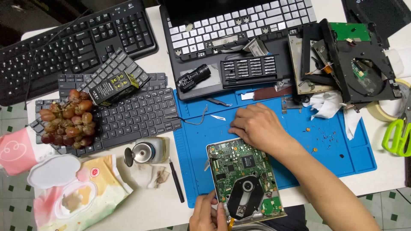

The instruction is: Cleaning a circuit board with a toothbrush and adjusting a ribbon cable with a spudger.

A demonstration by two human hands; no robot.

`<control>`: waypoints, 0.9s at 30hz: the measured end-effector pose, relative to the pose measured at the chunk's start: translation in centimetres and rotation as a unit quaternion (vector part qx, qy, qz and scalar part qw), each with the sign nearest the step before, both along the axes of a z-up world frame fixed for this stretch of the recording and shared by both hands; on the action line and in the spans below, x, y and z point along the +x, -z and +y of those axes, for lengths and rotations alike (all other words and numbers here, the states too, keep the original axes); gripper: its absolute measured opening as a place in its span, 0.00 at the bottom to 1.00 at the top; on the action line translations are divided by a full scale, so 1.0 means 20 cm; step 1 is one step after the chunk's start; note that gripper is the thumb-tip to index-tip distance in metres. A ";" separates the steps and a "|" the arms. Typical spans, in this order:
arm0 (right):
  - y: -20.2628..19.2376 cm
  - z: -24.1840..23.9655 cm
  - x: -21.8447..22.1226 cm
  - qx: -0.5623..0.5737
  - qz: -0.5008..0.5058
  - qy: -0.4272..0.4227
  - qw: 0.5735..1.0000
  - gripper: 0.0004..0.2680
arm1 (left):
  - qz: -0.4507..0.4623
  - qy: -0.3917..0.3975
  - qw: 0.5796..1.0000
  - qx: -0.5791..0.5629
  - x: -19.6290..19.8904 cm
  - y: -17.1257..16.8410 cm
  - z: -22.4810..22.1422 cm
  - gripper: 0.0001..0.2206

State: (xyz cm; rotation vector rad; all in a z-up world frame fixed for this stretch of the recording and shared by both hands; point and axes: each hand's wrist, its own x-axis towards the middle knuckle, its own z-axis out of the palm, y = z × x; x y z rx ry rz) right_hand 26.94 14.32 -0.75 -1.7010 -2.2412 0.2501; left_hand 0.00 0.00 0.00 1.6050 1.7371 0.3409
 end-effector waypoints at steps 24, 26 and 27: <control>-0.02 0.10 -0.05 0.019 0.028 -0.143 0.989 0.09 | -0.049 -0.006 0.998 -0.029 0.00 -0.02 0.03 0.14; -0.04 0.12 -0.06 0.035 0.010 -0.142 0.989 0.08 | -0.050 -0.004 0.998 -0.026 0.00 -0.02 0.03 0.14; -0.05 0.12 -0.06 0.051 -0.008 -0.140 0.989 0.07 | -0.050 -0.001 0.998 -0.025 0.00 -0.03 0.03 0.15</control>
